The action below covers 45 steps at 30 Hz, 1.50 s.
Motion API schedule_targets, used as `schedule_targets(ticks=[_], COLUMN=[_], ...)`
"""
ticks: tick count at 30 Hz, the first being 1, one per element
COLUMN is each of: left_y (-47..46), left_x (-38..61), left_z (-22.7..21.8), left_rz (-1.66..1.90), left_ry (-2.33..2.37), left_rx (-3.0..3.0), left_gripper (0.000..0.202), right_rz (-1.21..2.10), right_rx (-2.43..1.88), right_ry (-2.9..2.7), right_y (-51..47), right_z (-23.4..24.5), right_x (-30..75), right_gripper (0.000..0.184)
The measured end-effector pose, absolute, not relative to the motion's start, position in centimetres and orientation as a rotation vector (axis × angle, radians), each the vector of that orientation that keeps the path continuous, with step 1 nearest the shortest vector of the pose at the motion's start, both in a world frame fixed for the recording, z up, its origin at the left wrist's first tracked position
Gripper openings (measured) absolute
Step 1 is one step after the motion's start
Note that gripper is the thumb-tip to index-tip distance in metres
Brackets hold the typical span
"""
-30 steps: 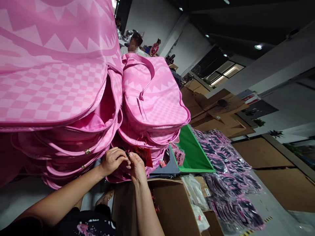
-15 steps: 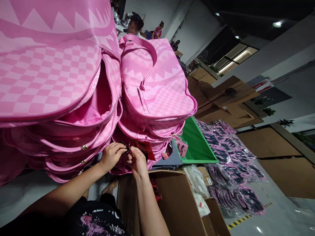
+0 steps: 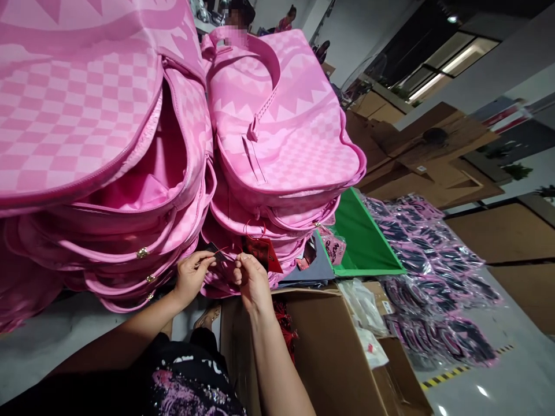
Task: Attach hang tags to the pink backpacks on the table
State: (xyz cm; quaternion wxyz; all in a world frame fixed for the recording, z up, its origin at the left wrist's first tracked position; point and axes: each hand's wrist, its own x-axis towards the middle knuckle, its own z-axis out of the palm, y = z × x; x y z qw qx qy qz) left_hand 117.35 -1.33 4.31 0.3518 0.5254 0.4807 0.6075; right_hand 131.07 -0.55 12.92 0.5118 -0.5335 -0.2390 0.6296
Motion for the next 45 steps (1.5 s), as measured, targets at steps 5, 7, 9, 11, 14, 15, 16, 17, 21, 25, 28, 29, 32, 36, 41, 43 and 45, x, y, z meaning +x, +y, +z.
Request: schedule_targets(ticks=[5, 7, 9, 11, 14, 15, 16, 17, 21, 25, 28, 29, 32, 36, 41, 43, 45], left_y=[-1.9, -1.9, -1.9, -2.0, -2.1, -2.1, -2.2, -2.2, -1.9, -1.6, -1.8, -1.9, -2.0, -1.0, -1.0, -2.0, -3.3], left_x=[118.3, 118.4, 118.3, 118.1, 118.0, 117.9, 117.9, 117.8, 117.7, 118.1, 118.4, 118.5, 118.4, 118.0, 118.0, 118.1, 118.2], left_z=[4.0, 4.3, 4.5, 4.6, 4.6, 4.5, 4.5, 4.4, 3.9, 3.6, 3.6, 3.6, 3.7, 4.1, 4.5, 4.1, 3.5], left_rz=[1.482, 1.46, 1.435, 1.419, 1.421, 1.419, 1.413, 1.403, 1.34, 1.28, 1.283, 1.296, 1.282, 1.168, 1.187, 1.187, 1.172], left_ry=[1.046, 1.036, 1.05, 1.064, 1.088, 1.094, 1.099, 1.102, 1.118, 1.145, 1.183, 1.209, 1.255, 1.258, 1.292, 1.249, 1.213], left_rx=[1.101, 1.09, 1.103, 1.123, 1.154, 1.168, 1.185, 1.2, 1.149, 0.964, 0.937, 0.974, 1.159, 1.215, 1.072, 0.966, 0.867], left_gripper=[0.013, 0.014, 0.016, 0.016, 0.014, 0.013, 0.013, 0.014, 0.016, 0.018, 0.02, 0.022, 0.04, 0.034, 0.019, 0.022, 0.027], right_rz=[1.528, 1.534, 1.534, 1.53, 1.52, 1.517, 1.514, 1.506, 1.268, 0.421, 0.106, 0.076, 0.038, 0.102, 0.321, 0.378, 0.452], right_rx=[-1.287, -1.278, -1.269, -1.263, -1.266, -1.267, -1.27, -1.28, -1.498, -1.883, -1.944, -1.929, -1.904, -1.902, -1.736, -1.667, -1.647], right_ry=[-0.564, -0.575, -0.594, -0.612, -0.623, -0.623, -0.629, -0.646, -0.953, -1.497, -1.742, -1.786, -1.834, -1.816, -1.636, -1.568, -1.58], right_y=[-0.7, -0.7, -0.7, -0.7, -0.7, -0.7, -0.7, -0.8, -1.3, -1.8, -1.7, -1.6, -1.1, -0.5, -1.1, -1.7, -2.2], right_z=[12.9, 13.0, 13.1, 13.2, 13.1, 13.0, 12.9, 12.8, 12.4, 11.8, 11.2, 11.1, 10.7, 10.5, 10.6, 10.6, 10.2], right_x=[131.3, 131.4, 131.5, 131.5, 131.6, 131.6, 131.7, 131.8, 132.0, 131.9, 131.7, 131.7, 131.7, 131.8, 131.4, 131.2, 131.0], right_gripper=[0.033, 0.031, 0.029, 0.027, 0.026, 0.026, 0.027, 0.028, 0.03, 0.021, 0.025, 0.026, 0.027, 0.026, 0.034, 0.035, 0.027])
